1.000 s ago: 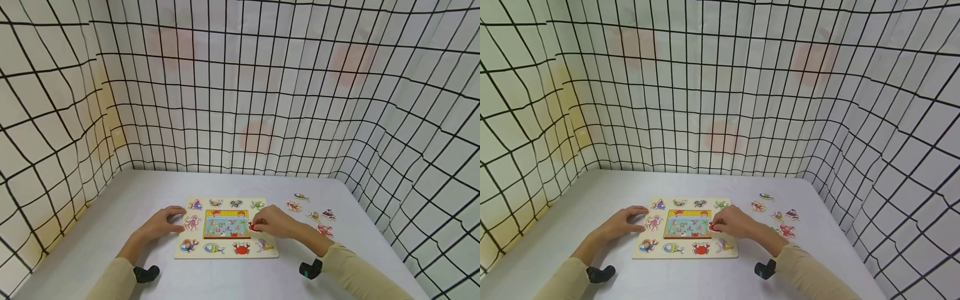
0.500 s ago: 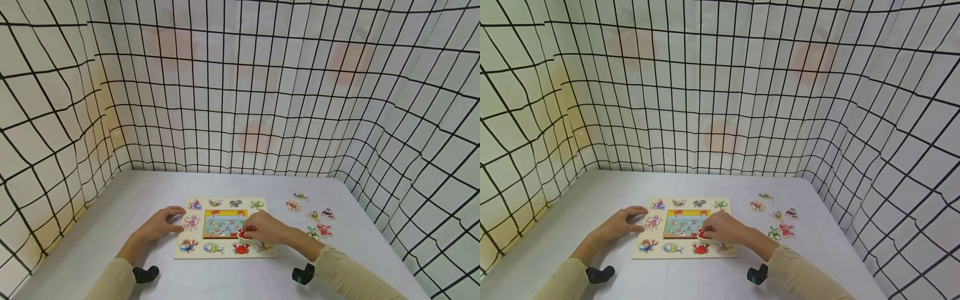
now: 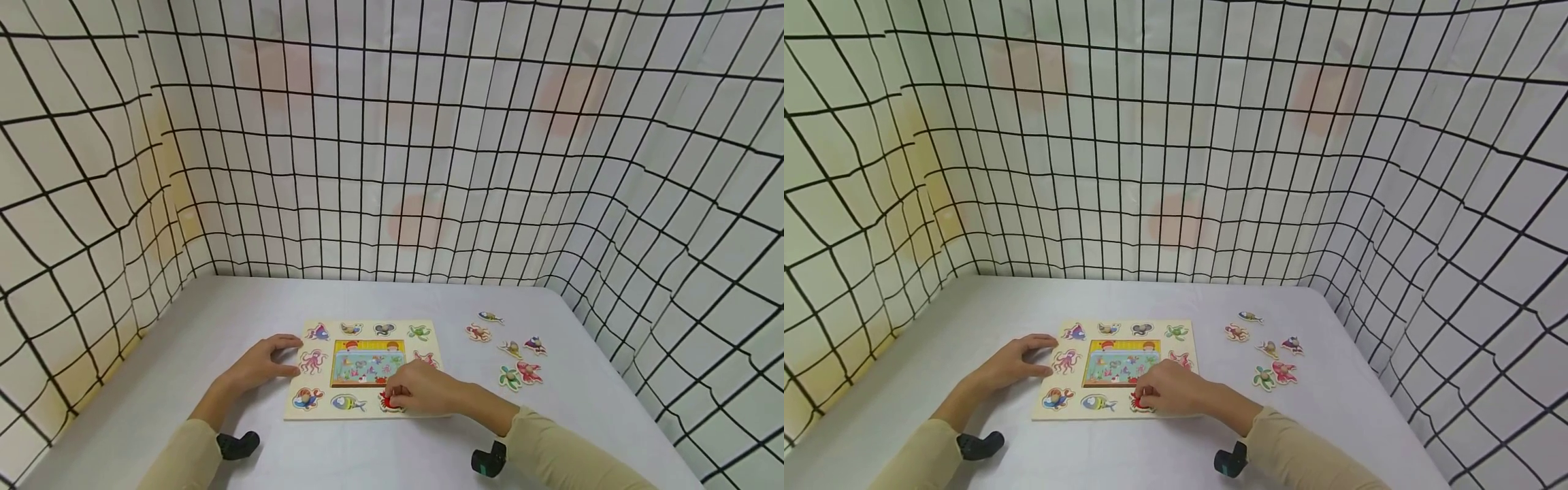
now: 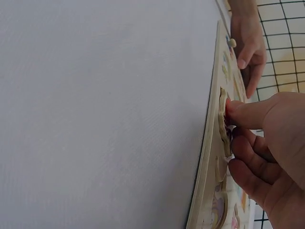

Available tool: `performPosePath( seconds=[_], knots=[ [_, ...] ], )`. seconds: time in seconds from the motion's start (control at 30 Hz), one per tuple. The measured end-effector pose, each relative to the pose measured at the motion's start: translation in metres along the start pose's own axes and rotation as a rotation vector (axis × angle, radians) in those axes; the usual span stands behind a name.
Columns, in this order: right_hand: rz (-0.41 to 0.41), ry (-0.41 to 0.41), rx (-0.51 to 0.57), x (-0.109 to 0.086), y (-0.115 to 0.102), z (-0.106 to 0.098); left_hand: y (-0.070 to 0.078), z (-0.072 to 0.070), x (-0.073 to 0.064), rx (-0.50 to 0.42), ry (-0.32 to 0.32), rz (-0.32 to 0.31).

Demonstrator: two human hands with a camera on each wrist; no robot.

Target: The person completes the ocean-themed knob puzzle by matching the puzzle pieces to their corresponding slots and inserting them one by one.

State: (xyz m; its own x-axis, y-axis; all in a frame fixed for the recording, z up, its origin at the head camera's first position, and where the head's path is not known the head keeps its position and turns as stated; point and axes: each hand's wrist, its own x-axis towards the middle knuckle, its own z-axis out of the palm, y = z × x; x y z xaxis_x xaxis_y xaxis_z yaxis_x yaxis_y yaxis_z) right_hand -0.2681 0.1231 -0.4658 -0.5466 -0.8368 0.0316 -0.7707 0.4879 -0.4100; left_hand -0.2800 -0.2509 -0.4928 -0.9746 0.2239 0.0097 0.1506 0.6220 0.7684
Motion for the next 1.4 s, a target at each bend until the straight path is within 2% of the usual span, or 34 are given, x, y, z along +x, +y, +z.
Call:
performPosePath(
  seconds=[0.3,0.63,0.9,1.07,1.23,1.4],
  knots=[
    [0.001,-0.024,-0.023,-0.002,0.001,0.002,0.004,0.0,-0.001,0.008,-0.01,-0.007],
    [-0.046,-0.011,-0.039,-0.004,0.003,0.003,0.003,-0.001,0.0,0.009,-0.006,-0.016],
    [0.002,-0.06,-0.057,-0.007,0.007,-0.002,0.001,0.0,0.0,0.003,-0.002,-0.022],
    [0.024,-0.074,-0.028,-0.014,0.012,-0.009,0.001,0.0,-0.001,0.003,-0.004,-0.02],
    [0.022,-0.051,-0.011,-0.026,0.019,-0.021,0.0,0.0,-0.001,0.002,-0.002,-0.021],
    [0.079,-0.027,0.023,-0.043,0.027,-0.038,0.0,-0.001,-0.001,0.005,-0.007,-0.017]
  ],
)
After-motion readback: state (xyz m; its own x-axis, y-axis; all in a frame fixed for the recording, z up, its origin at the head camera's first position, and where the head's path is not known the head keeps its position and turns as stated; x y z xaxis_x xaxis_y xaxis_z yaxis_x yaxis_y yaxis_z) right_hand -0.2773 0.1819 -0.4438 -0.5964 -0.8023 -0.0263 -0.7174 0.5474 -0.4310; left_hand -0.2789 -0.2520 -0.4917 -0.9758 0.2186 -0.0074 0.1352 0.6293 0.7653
